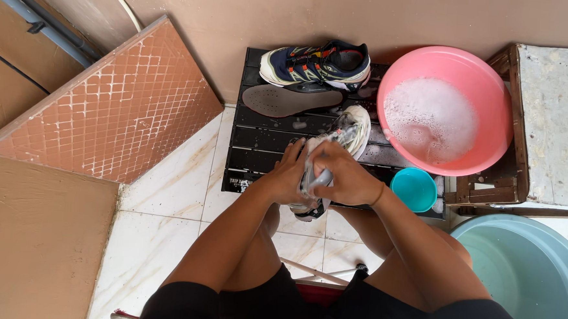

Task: The person scrubs a white and blue sneaker with a brush and soapy water. They hold the shoe in their left hand and scrub the upper and sides with the brush in their right hand, working over a black crate.

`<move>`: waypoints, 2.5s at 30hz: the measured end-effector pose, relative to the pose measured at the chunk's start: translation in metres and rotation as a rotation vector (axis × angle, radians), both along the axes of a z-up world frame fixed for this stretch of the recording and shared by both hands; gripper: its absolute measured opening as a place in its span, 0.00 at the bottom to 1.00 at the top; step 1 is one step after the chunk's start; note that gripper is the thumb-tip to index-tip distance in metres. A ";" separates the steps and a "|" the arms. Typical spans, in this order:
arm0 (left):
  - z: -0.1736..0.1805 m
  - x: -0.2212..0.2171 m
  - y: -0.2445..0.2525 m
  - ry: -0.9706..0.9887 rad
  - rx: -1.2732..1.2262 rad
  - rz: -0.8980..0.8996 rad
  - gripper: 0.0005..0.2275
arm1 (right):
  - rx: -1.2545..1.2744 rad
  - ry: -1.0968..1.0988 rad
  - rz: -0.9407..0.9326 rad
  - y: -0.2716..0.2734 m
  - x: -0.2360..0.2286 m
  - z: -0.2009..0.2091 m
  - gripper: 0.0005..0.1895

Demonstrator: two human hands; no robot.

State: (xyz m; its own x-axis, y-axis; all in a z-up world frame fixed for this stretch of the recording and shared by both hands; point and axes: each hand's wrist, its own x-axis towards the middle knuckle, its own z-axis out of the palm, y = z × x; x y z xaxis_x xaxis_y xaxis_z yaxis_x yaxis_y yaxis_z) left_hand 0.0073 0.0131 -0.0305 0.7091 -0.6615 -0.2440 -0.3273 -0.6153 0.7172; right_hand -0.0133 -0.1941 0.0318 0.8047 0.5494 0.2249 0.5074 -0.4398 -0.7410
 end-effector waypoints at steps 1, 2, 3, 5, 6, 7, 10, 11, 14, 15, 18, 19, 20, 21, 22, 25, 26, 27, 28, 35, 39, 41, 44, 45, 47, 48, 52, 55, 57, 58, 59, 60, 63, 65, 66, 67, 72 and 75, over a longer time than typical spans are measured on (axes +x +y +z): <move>0.003 -0.001 -0.001 0.000 -0.002 0.000 0.69 | -0.002 0.000 0.000 -0.009 0.010 -0.005 0.15; 0.006 -0.002 -0.002 -0.014 -0.015 -0.001 0.67 | -0.190 -0.171 -0.125 -0.018 0.019 -0.011 0.11; 0.009 -0.005 -0.002 -0.026 -0.027 -0.001 0.66 | -0.377 -0.340 -0.250 -0.026 0.028 -0.017 0.06; 0.009 -0.005 -0.011 -0.040 -0.028 -0.017 0.66 | -0.458 -0.394 -0.334 -0.021 0.025 -0.008 0.10; 0.009 -0.005 -0.015 -0.055 -0.027 -0.032 0.66 | -0.538 -0.450 -0.419 -0.018 0.024 -0.003 0.15; 0.010 -0.006 -0.012 -0.059 -0.029 -0.034 0.66 | -0.540 -0.454 -0.422 -0.018 0.020 0.000 0.15; 0.018 -0.008 -0.007 -0.020 -0.046 -0.018 0.64 | -0.265 -0.043 -0.116 -0.027 0.019 0.000 0.09; 0.024 -0.006 -0.009 -0.023 -0.047 -0.045 0.62 | -0.365 -0.129 -0.361 -0.038 0.024 -0.005 0.12; 0.030 0.000 -0.017 -0.079 -0.026 -0.098 0.61 | -0.337 -0.180 -0.637 -0.056 0.031 -0.013 0.16; 0.027 -0.007 -0.017 -0.106 -0.003 -0.122 0.61 | -0.219 -0.121 -0.658 -0.058 0.024 -0.019 0.16; 0.026 -0.006 -0.004 -0.226 -0.007 -0.117 0.61 | 0.115 -0.112 -0.685 -0.072 0.028 -0.029 0.17; 0.034 -0.006 0.000 -0.222 -0.009 -0.119 0.61 | 0.112 -0.109 -0.688 -0.081 0.026 -0.028 0.17; 0.042 -0.007 0.004 -0.221 -0.005 -0.103 0.60 | 0.176 -0.094 -0.740 -0.090 0.025 -0.027 0.16; 0.051 -0.006 0.009 -0.222 0.001 -0.086 0.59 | 0.243 -0.082 -0.791 -0.098 0.026 -0.027 0.16; 0.062 -0.009 0.011 -0.221 0.000 -0.087 0.59 | 0.242 -0.082 -0.792 -0.101 0.022 -0.025 0.16; 0.087 -0.013 0.017 -0.253 0.159 -0.052 0.54 | 0.238 -0.095 -0.849 -0.108 0.018 -0.021 0.17; 0.088 -0.012 0.018 -0.310 0.221 -0.047 0.51 | 0.245 -0.099 -0.823 -0.108 0.018 -0.022 0.17; 0.089 -0.013 0.020 -0.364 0.284 -0.044 0.48 | 0.252 -0.099 -0.799 -0.108 0.017 -0.025 0.17; 0.082 -0.010 0.021 -0.361 0.286 -0.044 0.48 | 0.252 -0.096 -0.799 -0.101 0.017 -0.029 0.17; 0.025 0.008 0.011 -0.421 0.062 0.112 0.29 | 0.180 -0.030 -0.597 -0.042 0.006 -0.014 0.12; 0.004 0.015 0.008 -0.286 -0.176 0.203 0.19 | 0.018 -0.073 -0.642 -0.031 0.014 -0.062 0.12; 0.003 0.016 0.012 -0.220 -0.196 0.180 0.16 | -0.075 -0.071 -0.692 -0.024 0.007 -0.060 0.13; -0.001 0.017 0.012 -0.148 -0.217 0.145 0.14 | -0.026 -0.030 -0.608 -0.003 -0.003 -0.048 0.10; 0.000 0.021 0.009 -0.155 -0.219 0.125 0.13 | 0.117 -0.005 -0.480 0.005 -0.002 -0.041 0.07; 0.007 0.022 0.012 -0.133 -0.218 0.127 0.14 | 0.068 -0.087 -0.477 -0.011 0.013 -0.054 0.09; 0.010 0.020 0.014 -0.109 -0.214 0.133 0.14 | 0.021 -0.165 -0.468 -0.018 0.018 -0.061 0.12; 0.012 0.022 0.014 -0.070 -0.202 0.169 0.21 | -0.075 -0.172 -0.594 -0.013 0.020 -0.060 0.13; 0.022 0.017 0.008 -0.034 -0.189 0.145 0.30 | 0.260 0.148 -0.294 -0.008 0.012 -0.050 0.10; 0.021 0.019 0.007 -0.051 -0.196 0.151 0.35 | -0.115 -0.130 -0.605 -0.023 0.027 -0.062 0.11; 0.025 0.017 0.007 -0.053 -0.193 0.154 0.35 | -0.112 -0.131 -0.602 -0.017 0.024 -0.058 0.11; 0.029 0.016 0.006 -0.040 -0.196 0.139 0.35 | 0.057 0.022 -0.484 -0.011 0.022 -0.053 0.10; 0.033 0.015 0.006 -0.028 -0.200 0.124 0.35 | 0.224 0.173 -0.361 -0.005 0.019 -0.049 0.09; 0.024 0.017 0.007 -0.030 -0.174 0.138 0.36 | 0.226 0.211 -0.322 0.006 0.018 -0.042 0.08; 0.013 0.018 0.004 -0.066 -0.171 0.124 0.33 | -0.001 0.037 -0.463 -0.014 0.027 -0.056 0.12; 0.007 0.020 0.003 -0.104 -0.166 0.111 0.31 | -0.226 -0.139 -0.598 -0.022 0.032 -0.062 0.17; 0.015 0.018 0.003 -0.107 -0.162 0.114 0.31 | -0.221 -0.142 -0.595 -0.020 0.028 -0.057 0.17; 0.020 0.010 0.004 -0.472 0.109 0.157 0.15 | 0.017 0.019 -0.649 -0.037 0.030 -0.058 0.10; 0.026 0.000 0.002 -0.579 0.170 0.197 0.04 | 0.095 0.141 -0.767 -0.059 0.038 -0.083 0.17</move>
State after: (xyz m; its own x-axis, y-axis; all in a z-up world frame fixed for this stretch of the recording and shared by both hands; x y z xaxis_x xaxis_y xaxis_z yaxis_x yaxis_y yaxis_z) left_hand 0.0073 0.0146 -0.0043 0.8620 -0.4913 0.1249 -0.5020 -0.7933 0.3445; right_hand 0.0249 -0.2528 -0.0513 0.9760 -0.1876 0.1106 -0.0140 -0.5605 -0.8281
